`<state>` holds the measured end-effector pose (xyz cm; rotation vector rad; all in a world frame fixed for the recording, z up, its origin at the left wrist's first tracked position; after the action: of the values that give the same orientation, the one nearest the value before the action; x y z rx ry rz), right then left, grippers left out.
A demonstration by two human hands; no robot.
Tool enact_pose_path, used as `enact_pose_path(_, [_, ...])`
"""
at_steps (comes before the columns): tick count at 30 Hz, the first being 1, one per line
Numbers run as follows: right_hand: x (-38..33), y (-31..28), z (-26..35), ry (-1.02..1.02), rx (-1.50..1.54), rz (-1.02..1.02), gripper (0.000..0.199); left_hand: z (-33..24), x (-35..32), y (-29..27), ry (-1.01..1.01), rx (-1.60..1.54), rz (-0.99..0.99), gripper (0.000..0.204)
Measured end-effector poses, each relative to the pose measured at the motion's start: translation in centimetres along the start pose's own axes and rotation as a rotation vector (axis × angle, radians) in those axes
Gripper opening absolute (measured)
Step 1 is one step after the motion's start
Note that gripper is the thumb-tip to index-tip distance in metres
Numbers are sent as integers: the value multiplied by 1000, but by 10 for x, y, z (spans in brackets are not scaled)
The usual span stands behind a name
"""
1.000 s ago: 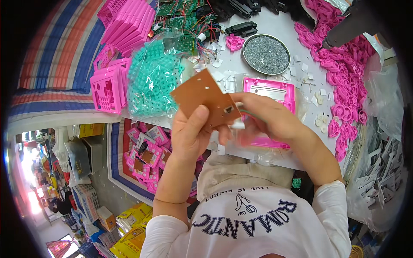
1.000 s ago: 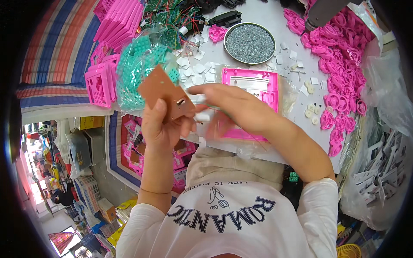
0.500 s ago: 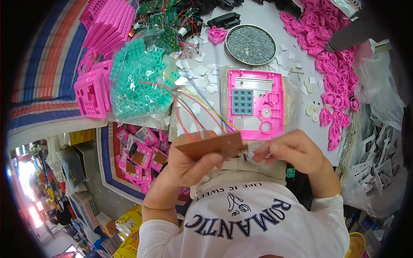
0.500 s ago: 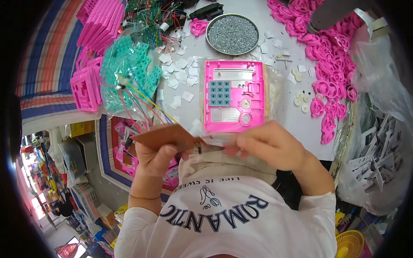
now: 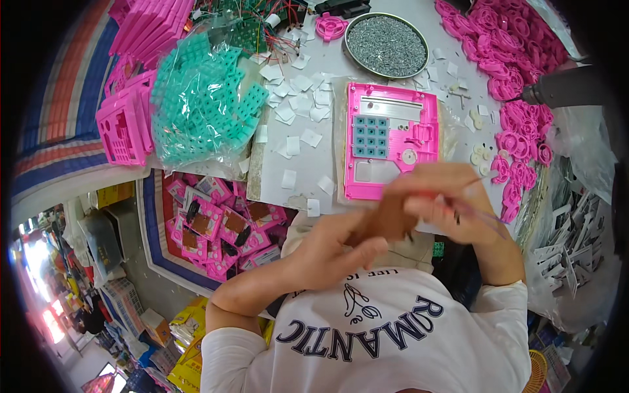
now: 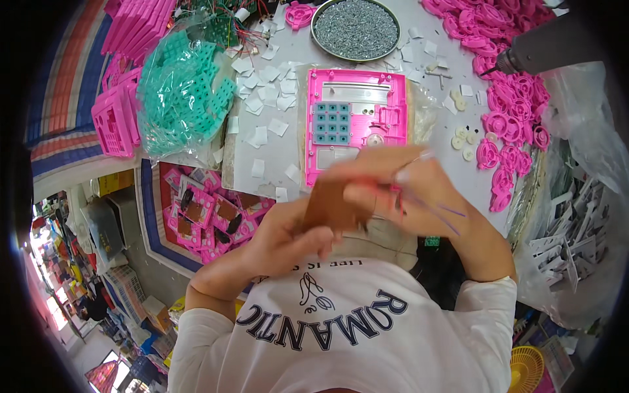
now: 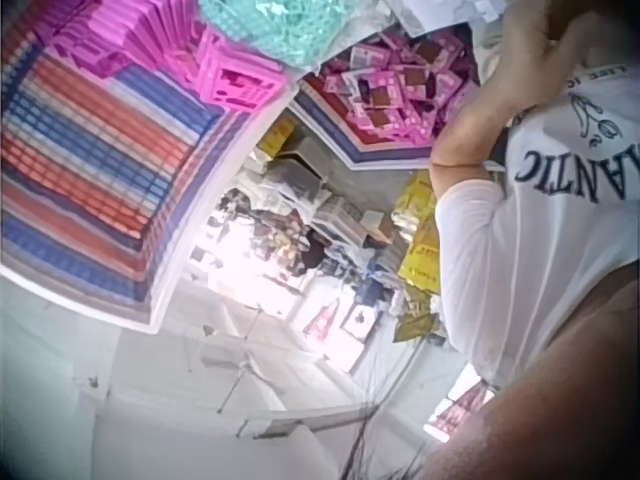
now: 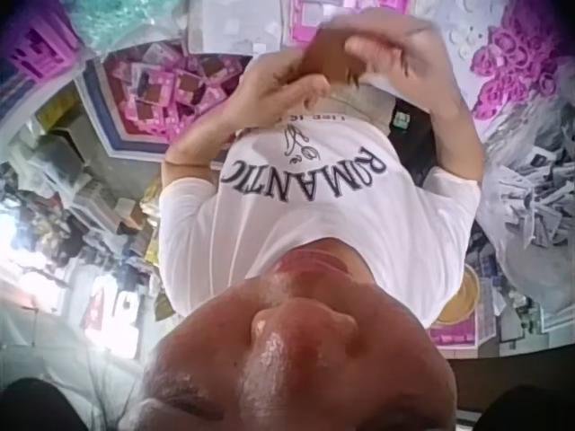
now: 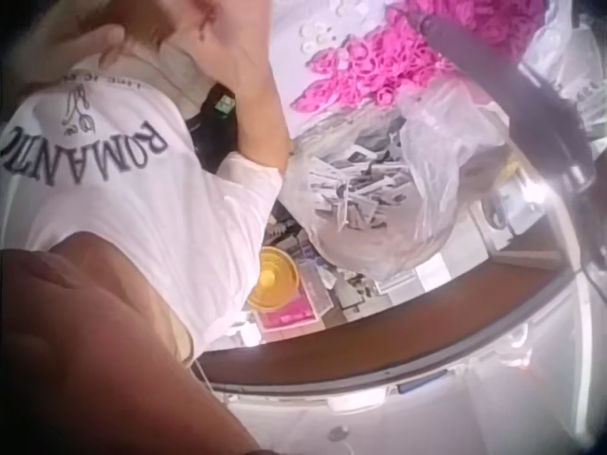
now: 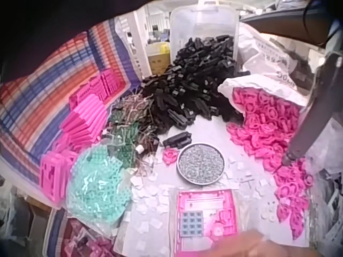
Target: Assembling toy components and sealing them in pink plastic packaging using an electric screwdriver.
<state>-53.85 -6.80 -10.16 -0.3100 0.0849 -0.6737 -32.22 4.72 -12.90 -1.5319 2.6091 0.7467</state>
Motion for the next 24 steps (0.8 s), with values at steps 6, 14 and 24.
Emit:
enact_pose_path(6, [53,-18,-34,276,-88,-100,24,21,11,-1,-67,-529,-115,65])
enact_pose_path(14, [91,-40,-57,305,-154,127,23,6,28,2,-63,-719,-148,79])
enact_pose_path(24, [100,-21,-41,-47,-787,104,24,0,-2,2,-46,-249,-188,83])
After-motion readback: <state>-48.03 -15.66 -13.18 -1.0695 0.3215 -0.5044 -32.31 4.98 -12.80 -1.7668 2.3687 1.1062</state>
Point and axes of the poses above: each hand's wrist, its own x-axis towards the middle knuckle, its own y-axis out of the palm, z = x × y, the point moved 1 cm from there along x, towards the middle knuckle, and after that the axes turned 7 degrees about -x, right-handed, at the moved point
